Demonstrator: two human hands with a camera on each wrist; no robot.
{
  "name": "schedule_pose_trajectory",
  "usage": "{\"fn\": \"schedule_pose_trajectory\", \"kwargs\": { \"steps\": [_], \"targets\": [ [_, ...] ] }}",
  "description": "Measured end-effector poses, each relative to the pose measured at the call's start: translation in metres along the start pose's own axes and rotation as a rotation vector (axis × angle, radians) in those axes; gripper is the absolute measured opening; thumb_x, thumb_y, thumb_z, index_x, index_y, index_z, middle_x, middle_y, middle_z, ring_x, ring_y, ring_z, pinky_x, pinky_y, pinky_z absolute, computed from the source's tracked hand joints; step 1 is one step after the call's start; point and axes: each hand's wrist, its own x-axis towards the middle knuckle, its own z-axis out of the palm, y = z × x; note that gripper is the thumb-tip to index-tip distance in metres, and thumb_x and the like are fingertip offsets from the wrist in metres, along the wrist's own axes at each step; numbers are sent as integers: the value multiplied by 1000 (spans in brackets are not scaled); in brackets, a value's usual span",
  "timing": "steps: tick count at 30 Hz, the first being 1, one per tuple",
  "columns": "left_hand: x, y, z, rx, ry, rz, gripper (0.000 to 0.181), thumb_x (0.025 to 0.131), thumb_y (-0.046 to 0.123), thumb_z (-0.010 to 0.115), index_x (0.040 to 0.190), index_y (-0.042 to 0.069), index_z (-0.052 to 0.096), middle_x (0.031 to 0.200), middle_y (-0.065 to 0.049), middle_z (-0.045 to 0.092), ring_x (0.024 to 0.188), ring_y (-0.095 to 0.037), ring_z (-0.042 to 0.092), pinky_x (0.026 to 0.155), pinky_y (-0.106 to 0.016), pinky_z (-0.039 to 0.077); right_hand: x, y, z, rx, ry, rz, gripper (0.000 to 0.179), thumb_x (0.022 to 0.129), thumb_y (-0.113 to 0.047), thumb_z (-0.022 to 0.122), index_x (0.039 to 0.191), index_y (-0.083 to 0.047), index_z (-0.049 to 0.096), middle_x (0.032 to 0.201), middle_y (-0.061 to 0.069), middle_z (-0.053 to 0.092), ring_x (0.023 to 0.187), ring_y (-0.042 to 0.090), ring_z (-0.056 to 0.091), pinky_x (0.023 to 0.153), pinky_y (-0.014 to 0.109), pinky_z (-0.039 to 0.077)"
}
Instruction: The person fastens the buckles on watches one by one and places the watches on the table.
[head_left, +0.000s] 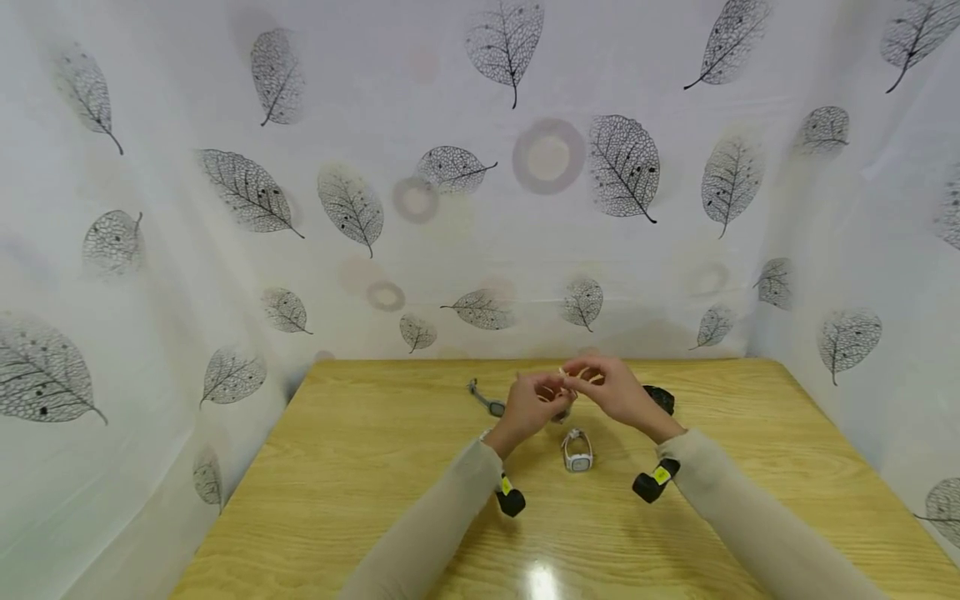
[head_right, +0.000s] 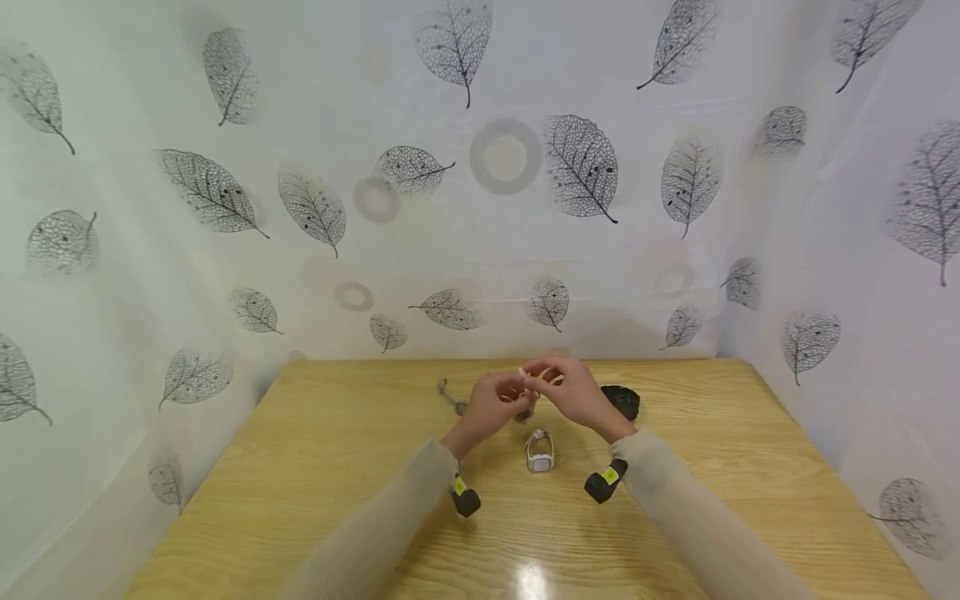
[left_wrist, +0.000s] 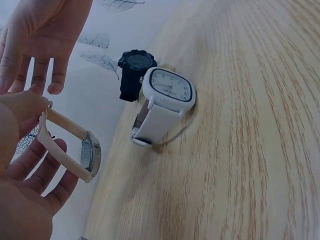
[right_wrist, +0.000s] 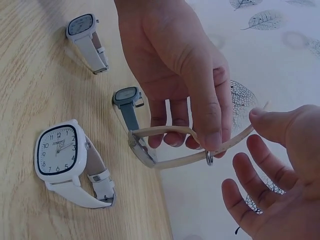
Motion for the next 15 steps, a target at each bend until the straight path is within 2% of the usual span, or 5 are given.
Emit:
{"fn": "schedule_pose_trajectory", "kwargs": {
  "steps": [2, 5, 8, 12, 15],
  "targets": [
    [-1, -2, 0, 12, -1, 0, 18, 92, 23, 80, 107, 14, 79, 87, 5, 74, 75, -5, 68, 87, -40, 58, -2, 2, -1, 17, 3, 6, 25, 102, -24, 68, 122, -9, 72, 120, 9, 70, 99, 30, 68, 82, 37, 58],
    [-1, -4, -1, 22, 3, 11, 17, 91, 20, 81, 107, 14, 80, 88, 4, 76, 74, -5, 68, 105, -47, 48, -4, 6, -2, 54, 14, 28, 28, 102, -25, 67, 125, -9, 70, 122, 11, 70, 99, 36, 69, 80, 36, 59],
    [-3, -4, -2, 7, 17, 18, 17, 91, 17, 81, 108, 13, 80, 89, 2, 76, 74, -5, 69, 105, -47, 49, -6, 9, -3, 105, 23, 33, 31, 103, -26, 66, 128, -7, 68, 125, 17, 68, 100, 41, 69, 81, 40, 60],
    [-5, -3, -2, -38, 29, 14, 19, 91, 14, 81, 109, 10, 79, 91, -2, 74, 74, -6, 69, 71, -33, 62, -8, 12, -4, 198, 42, 42, 32, 103, -23, 66, 129, -5, 66, 125, 21, 67, 100, 37, 71, 86, 48, 60],
    [-7, -3, -2, -39, 46, 29, 19, 90, 14, 82, 108, 9, 77, 90, -3, 74, 72, -7, 68, 65, -23, 59, -9, 14, -5, 256, 55, 55, 31, 103, -21, 66, 128, -2, 66, 125, 21, 67, 100, 34, 72, 86, 44, 61]
  ]
}}
